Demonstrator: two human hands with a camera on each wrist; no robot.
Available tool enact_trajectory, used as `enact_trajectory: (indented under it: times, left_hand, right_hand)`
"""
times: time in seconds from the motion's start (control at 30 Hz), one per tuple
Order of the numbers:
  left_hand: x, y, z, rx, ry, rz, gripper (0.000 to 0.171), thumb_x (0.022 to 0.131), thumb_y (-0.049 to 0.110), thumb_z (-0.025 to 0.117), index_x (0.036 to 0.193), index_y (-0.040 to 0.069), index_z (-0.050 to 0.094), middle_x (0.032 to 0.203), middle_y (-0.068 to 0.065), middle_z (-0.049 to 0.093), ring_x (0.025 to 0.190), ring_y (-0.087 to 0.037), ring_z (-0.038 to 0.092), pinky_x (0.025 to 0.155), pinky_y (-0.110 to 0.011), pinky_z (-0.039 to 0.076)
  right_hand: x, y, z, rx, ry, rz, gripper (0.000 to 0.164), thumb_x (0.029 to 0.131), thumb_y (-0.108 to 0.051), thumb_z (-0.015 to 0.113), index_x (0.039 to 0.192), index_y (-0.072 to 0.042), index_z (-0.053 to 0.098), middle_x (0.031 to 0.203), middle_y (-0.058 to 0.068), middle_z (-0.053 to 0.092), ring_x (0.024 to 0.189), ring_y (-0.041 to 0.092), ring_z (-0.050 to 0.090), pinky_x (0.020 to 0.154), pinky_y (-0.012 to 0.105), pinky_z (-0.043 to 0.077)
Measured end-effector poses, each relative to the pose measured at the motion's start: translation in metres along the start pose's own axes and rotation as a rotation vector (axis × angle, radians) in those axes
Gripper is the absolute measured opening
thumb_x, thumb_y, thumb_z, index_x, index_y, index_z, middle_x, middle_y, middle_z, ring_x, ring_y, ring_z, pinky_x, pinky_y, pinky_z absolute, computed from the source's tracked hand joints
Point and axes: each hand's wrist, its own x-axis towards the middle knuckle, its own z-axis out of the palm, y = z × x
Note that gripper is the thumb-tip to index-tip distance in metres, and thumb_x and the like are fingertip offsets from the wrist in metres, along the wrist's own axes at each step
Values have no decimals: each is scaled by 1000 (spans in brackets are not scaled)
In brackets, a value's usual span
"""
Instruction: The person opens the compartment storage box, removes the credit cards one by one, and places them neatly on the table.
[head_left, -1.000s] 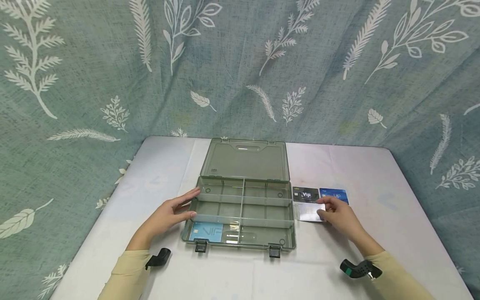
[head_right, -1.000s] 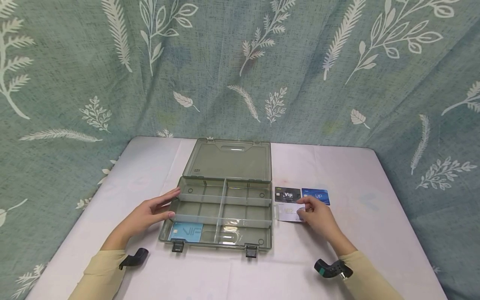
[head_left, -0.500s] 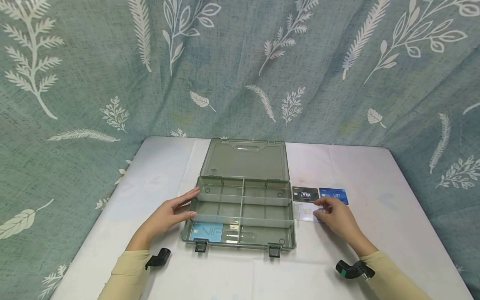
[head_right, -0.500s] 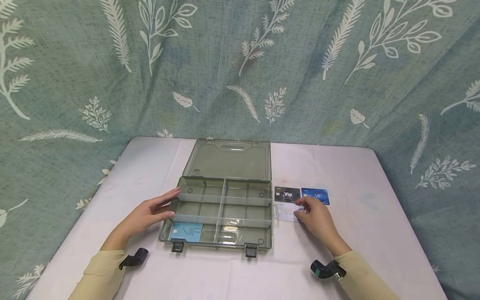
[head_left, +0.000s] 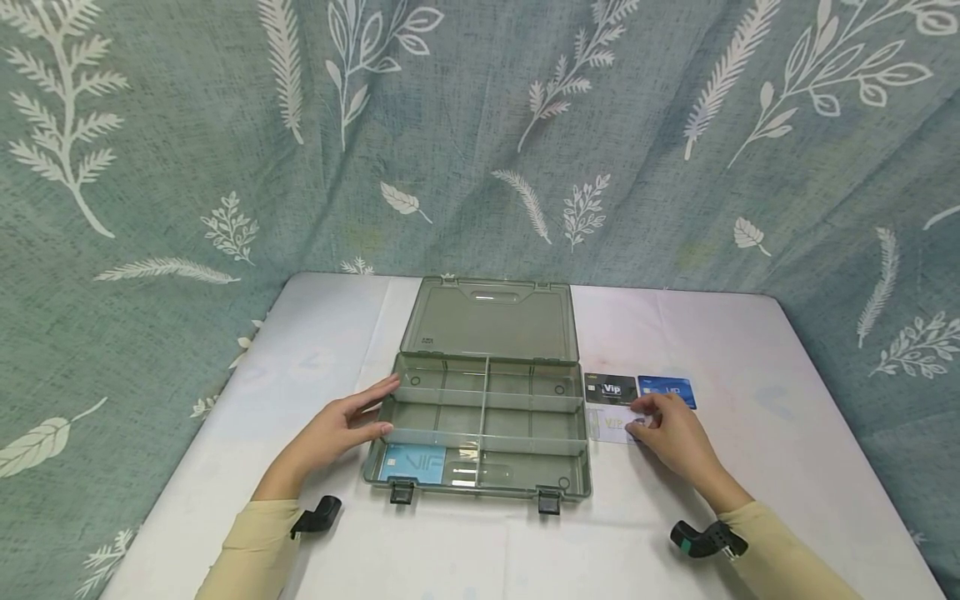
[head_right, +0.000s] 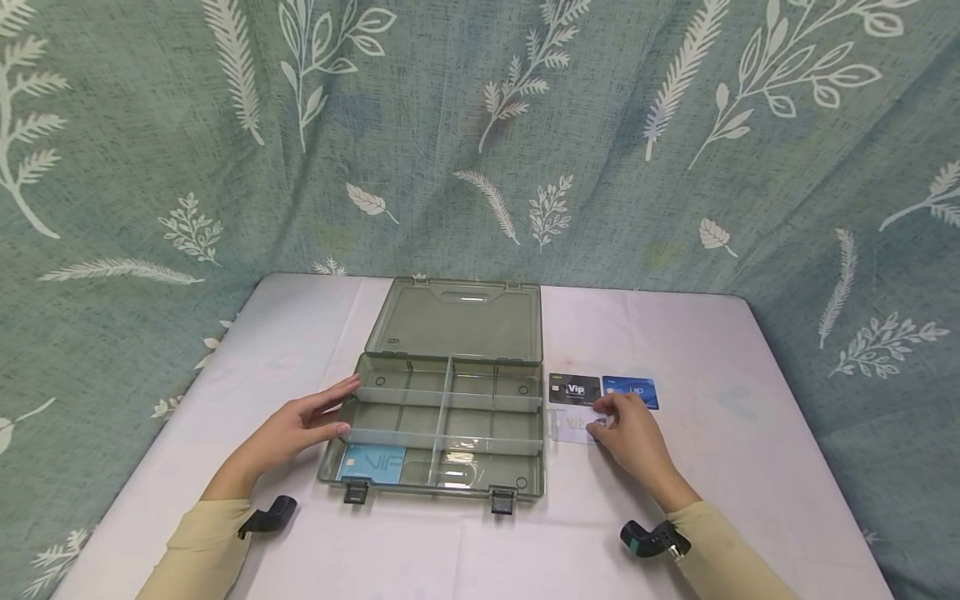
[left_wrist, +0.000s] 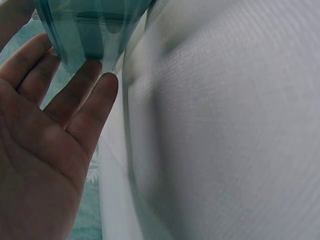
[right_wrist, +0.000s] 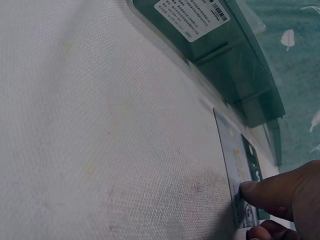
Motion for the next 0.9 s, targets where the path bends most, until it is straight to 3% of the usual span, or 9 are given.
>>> enact_trajectory:
  times: [0.9]
  left_hand:
    - [1,0,0,-11,-1,4,68,96,18,72,156,7,41,166,-3,28,150,-27,31,117,-38,37]
  right_hand:
    - [-2,-6,-5,79,-12,53,24,89,-10,75,111,-1,70,99,11,64,81,19,58,63,25,48]
